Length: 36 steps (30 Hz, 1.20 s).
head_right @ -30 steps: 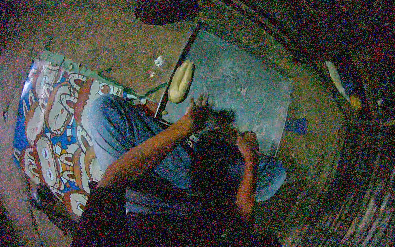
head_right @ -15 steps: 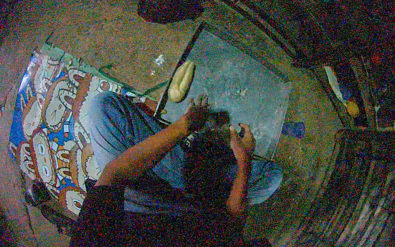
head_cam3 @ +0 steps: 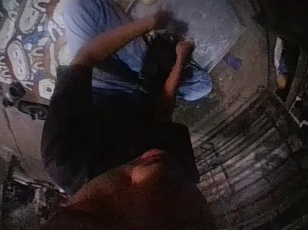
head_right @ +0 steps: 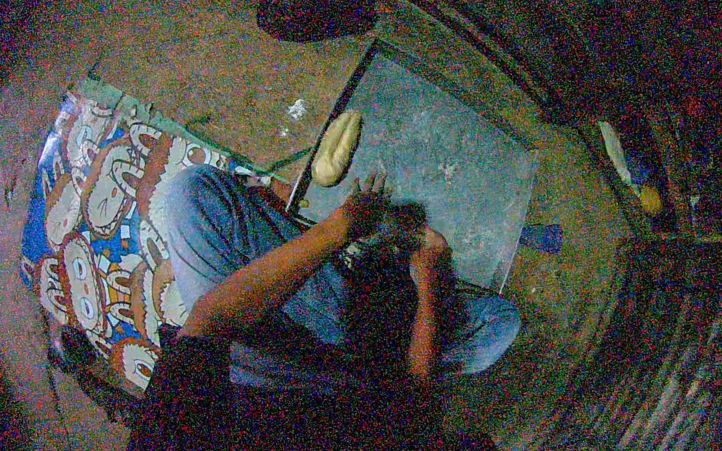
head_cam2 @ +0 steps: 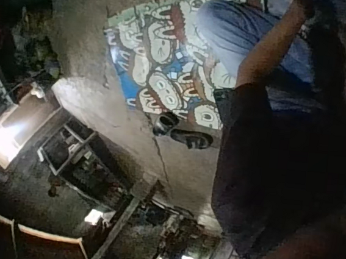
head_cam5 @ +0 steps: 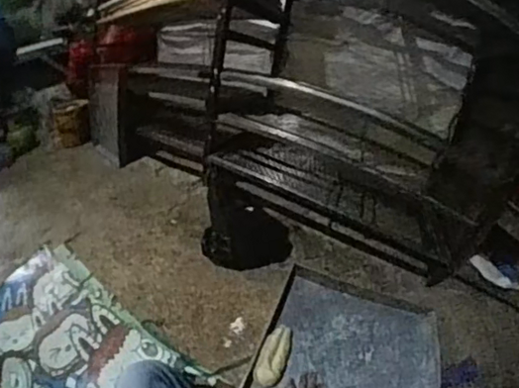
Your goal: The person kneads and shapes dough on a metal tray by hand.
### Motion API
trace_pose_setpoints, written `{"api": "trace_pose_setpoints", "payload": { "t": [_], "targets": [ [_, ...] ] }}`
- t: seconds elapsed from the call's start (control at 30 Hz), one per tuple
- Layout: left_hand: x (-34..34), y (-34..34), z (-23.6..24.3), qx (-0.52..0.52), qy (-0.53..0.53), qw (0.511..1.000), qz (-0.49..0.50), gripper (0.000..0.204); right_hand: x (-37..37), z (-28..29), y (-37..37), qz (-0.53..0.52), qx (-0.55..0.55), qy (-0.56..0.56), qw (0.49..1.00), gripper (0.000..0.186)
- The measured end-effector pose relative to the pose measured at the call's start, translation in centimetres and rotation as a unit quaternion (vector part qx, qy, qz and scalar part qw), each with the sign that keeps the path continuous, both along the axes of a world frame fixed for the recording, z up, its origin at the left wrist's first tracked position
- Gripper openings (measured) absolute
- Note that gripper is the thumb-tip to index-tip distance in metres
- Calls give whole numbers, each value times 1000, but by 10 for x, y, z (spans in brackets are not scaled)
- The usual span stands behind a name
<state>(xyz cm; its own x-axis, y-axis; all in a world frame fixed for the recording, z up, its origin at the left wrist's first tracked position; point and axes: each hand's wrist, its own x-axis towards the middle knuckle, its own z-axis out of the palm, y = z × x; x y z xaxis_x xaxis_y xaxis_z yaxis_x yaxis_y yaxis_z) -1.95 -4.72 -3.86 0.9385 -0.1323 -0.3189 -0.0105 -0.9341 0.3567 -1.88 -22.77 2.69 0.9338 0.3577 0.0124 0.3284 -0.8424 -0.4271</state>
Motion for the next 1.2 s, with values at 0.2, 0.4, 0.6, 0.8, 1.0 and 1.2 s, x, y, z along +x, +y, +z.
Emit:
{"api": "trace_pose_setpoints", "payload": {
  "t": [0.2,0.4,0.6,0.8,1.0,1.2],
  "targets": [
    [-2,-11,3,-12,-19,1000,2,63,10,50,-1,36,-41,123,991,32],
    [4,-9,-44,-26,-59,997,32,66,22,157,36,27,79,129,988,28],
    [-8,2,11,-15,-27,999,14,64,56,227,36,-15,104,-22,994,27],
    [-11,-2,30,-28,-26,999,-14,60,79,50,36,-8,-51,-35,998,33],
    [-11,-4,5,-39,-26,998,29,62,67,3,38,45,-78,-125,988,44],
    [-17,4,45,-21,9,1000,-6,64,69,-19,33,103,22,-214,971,45]
  ]
}}
